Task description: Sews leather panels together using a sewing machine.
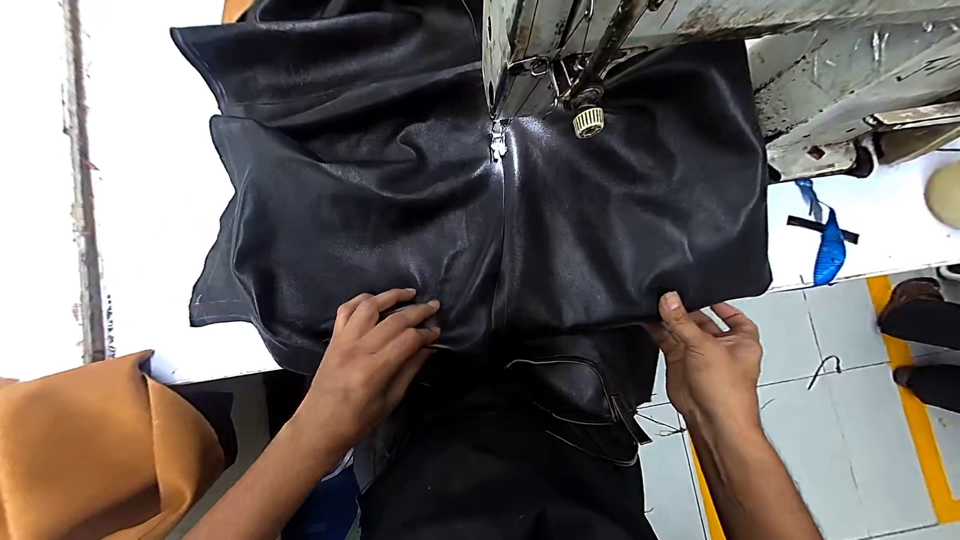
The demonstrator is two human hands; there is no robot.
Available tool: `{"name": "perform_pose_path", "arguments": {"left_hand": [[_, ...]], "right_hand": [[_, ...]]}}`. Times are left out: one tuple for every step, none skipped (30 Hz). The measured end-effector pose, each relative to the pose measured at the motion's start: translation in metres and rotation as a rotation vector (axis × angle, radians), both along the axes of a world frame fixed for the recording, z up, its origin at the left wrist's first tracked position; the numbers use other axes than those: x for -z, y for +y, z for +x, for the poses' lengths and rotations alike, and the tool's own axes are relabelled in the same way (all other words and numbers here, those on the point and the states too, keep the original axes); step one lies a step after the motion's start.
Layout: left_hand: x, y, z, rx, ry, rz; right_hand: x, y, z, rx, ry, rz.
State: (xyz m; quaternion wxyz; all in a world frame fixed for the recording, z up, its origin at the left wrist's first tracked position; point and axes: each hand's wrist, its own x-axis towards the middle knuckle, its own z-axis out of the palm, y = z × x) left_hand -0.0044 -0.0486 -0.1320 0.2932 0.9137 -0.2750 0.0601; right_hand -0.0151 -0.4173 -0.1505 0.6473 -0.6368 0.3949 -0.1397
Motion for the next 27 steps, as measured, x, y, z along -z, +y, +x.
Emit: {"name": "perform_pose_path", "arguments": {"left_hand": [[-0.007, 0.002, 0.002, -0.054, 0.062, -0.087], [-0.014, 0.005, 0.004, -0.117, 0.137, -0.175], [-0.021, 0.006, 0.006, -0.187, 0.217, -0.258], [-0.026, 0.006, 0.006, -0.26, 0.292, -0.343], [-0.029, 0.004, 0.007, -0.32, 0.36, -0.423], [-0.031, 0.002, 0.007, -0.359, 0.413, -0.491], [-0.033, 0.0, 0.006, -0.374, 0.446, -0.54], [-0.034, -0.001, 0.005, -0.379, 0.465, -0.578], [-0.035, -0.002, 0.005, -0.377, 0.477, -0.61], [-0.034, -0.003, 0.005, -0.373, 0.485, -0.643], [-0.034, -0.004, 0.005, -0.374, 0.494, -0.681], [-0.033, -0.005, 0.004, -0.374, 0.501, -0.72], [-0.032, -0.006, 0.003, -0.383, 0.502, -0.751], [-0.031, -0.007, 0.002, -0.393, 0.494, -0.769], [-0.03, -0.007, 0.0, -0.4, 0.481, -0.78], [-0.029, -0.007, 0.0, -0.399, 0.468, -0.791], [-0.03, -0.008, -0.001, -0.396, 0.45, -0.795], [-0.031, -0.009, -0.001, -0.381, 0.425, -0.782], [-0.033, -0.009, -0.002, -0.362, 0.39, -0.75], [-0.034, -0.011, -0.002, -0.343, 0.347, -0.701], [-0.035, -0.013, -0.004, -0.317, 0.314, -0.646], [-0.035, -0.015, -0.006, -0.291, 0.285, -0.588], [-0.034, -0.018, -0.006, -0.262, 0.266, -0.519], [-0.033, -0.021, -0.005, -0.234, 0.258, -0.449], [-0.031, -0.025, -0.004, -0.215, 0.252, -0.384], [-0.029, -0.028, -0.003, -0.201, 0.255, -0.321], [-0.026, -0.03, -0.002, -0.19, 0.263, -0.273]], "right_hand": [[-0.006, 0.001, 0.001, 0.004, 0.018, -0.008], [-0.013, 0.0, 0.001, -0.018, 0.012, -0.072], [-0.021, -0.005, 0.001, -0.067, -0.023, -0.18], [-0.029, -0.011, 0.003, -0.115, -0.07, -0.302], [-0.037, -0.02, 0.008, -0.166, -0.102, -0.437], [-0.044, -0.029, 0.015, -0.217, -0.098, -0.576], [-0.049, -0.036, 0.022, -0.263, -0.045, -0.694], [-0.054, -0.04, 0.026, -0.311, 0.047, -0.796], [-0.059, -0.042, 0.03, -0.356, 0.135, -0.881], [-0.067, -0.039, 0.033, -0.388, 0.181, -0.952], [-0.074, -0.032, 0.034, -0.414, 0.158, -1.014], [-0.08, -0.021, 0.034, -0.439, 0.094, -1.065], [-0.081, -0.006, 0.033, -0.492, 0.018, -1.094], [-0.078, 0.011, 0.032, -0.578, -0.063, -1.095], [-0.068, 0.032, 0.031, -0.696, -0.112, -1.094], [-0.054, 0.052, 0.031, -0.839, -0.115, -1.115], [-0.037, 0.07, 0.028, -0.984, -0.098, -1.156], [-0.022, 0.083, 0.024, -1.099, -0.068, -1.211], [-0.012, 0.091, 0.021, -1.154, -0.04, -1.265], [-0.008, 0.094, 0.017, -1.178, -0.025, -1.293], [-0.006, 0.095, 0.014, -1.189, -0.022, -1.299], [-0.006, 0.094, 0.011, -1.191, -0.025, -1.294], [-0.006, 0.094, 0.009, -1.191, -0.025, -1.289], [-0.006, 0.095, 0.009, -1.186, -0.023, -1.287], [-0.007, 0.096, 0.007, -1.181, -0.019, -1.285], [-0.007, 0.097, 0.006, -1.181, -0.014, -1.28], [-0.007, 0.098, 0.005, -1.181, -0.014, -1.28]]}}
